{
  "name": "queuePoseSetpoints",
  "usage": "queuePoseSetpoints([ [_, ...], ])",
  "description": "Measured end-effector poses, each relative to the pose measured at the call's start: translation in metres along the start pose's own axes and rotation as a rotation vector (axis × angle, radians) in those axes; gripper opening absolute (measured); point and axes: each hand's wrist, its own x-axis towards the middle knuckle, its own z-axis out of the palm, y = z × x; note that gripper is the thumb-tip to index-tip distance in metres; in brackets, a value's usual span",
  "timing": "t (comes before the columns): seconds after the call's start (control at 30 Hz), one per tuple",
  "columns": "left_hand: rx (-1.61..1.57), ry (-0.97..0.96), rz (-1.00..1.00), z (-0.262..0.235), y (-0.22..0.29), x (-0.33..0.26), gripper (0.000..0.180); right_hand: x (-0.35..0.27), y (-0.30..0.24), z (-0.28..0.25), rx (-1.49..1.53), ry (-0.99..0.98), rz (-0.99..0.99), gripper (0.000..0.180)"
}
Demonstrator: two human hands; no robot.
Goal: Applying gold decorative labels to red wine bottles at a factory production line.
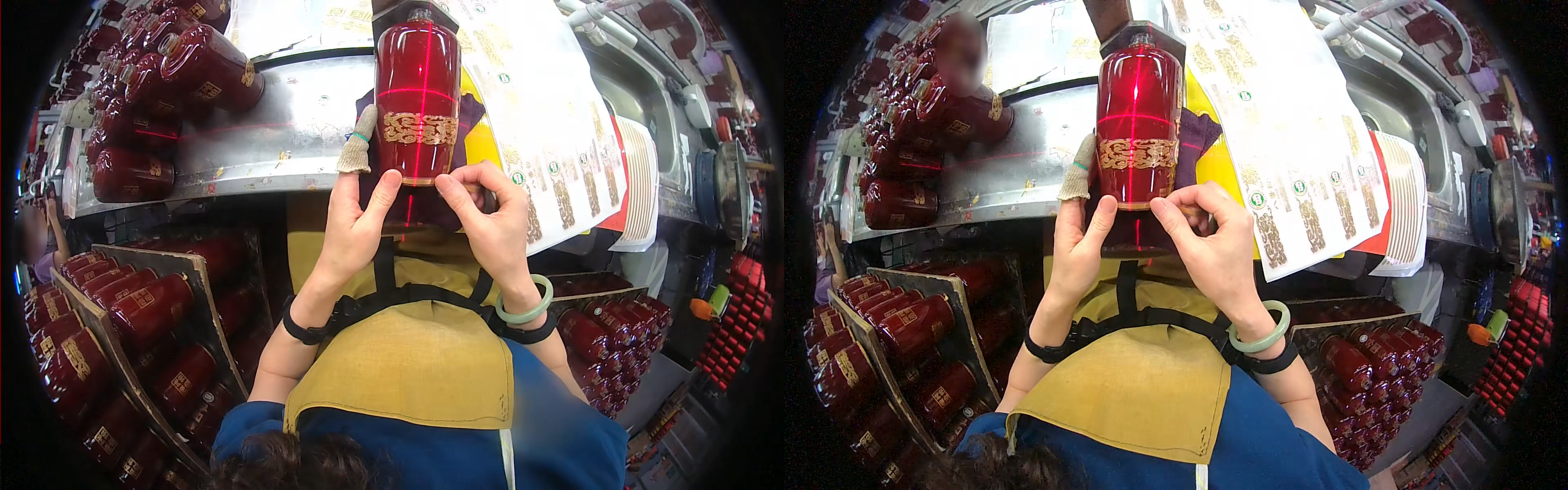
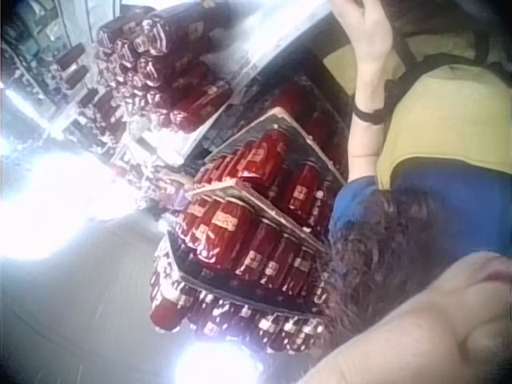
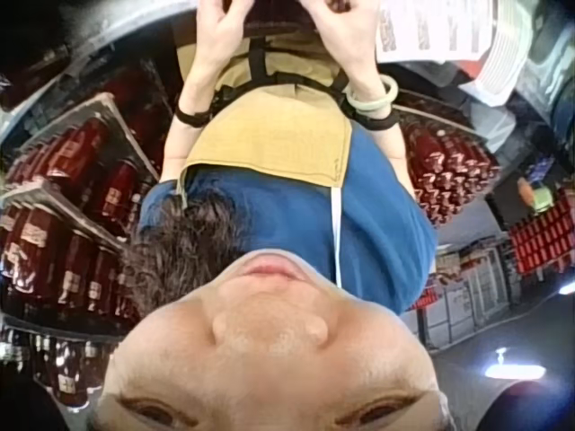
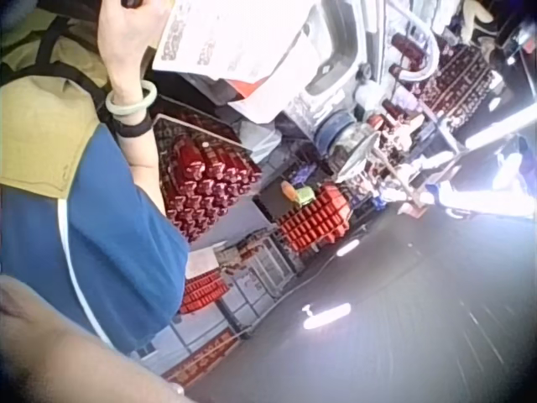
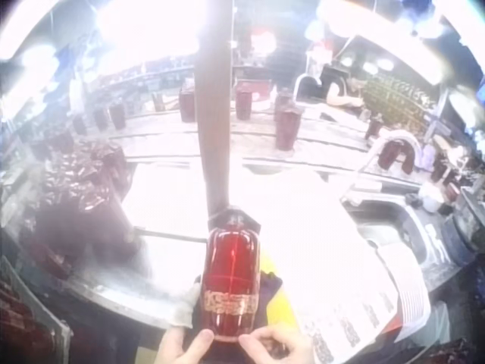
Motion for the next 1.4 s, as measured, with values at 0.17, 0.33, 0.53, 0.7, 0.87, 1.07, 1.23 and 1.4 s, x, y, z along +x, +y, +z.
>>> queuePoseSetpoints([
  [0.17,0.012,0.003,-0.011,0.0,0.002,0.0,0.064,0.0,-0.002,0.0,0.019,0.008,0.022,0.019],
  [0.33,0.044,0.011,0.0,0.0,-0.002,-0.001,0.065,-0.001,-0.001,0.001,0.047,0.002,0.033,0.019],
  [0.53,0.031,-0.003,-0.009,-0.002,0.0,0.0,0.063,-0.002,-0.003,0.0,0.008,0.003,0.04,0.019],
  [0.7,-0.029,-0.014,0.015,0.0,0.009,-0.001,0.062,-0.002,-0.003,0.002,-0.001,0.026,0.033,0.018],
  [0.87,0.002,-0.003,-0.049,-0.001,0.0,-0.002,0.063,-0.001,-0.001,0.002,-0.004,0.021,0.017,0.018],
  [1.07,0.08,0.003,-0.018,0.001,-0.002,-0.003,0.063,-0.001,-0.001,0.003,0.002,0.031,0.034,0.018],
  [1.23,0.064,0.026,0.013,0.002,0.002,-0.003,0.062,-0.001,-0.002,0.004,-0.038,0.034,0.026,0.019],
  [1.4,0.04,0.147,0.049,-0.004,-0.006,-0.004,0.053,-0.002,-0.003,0.003,-0.088,0.054,-0.003,0.02],
])
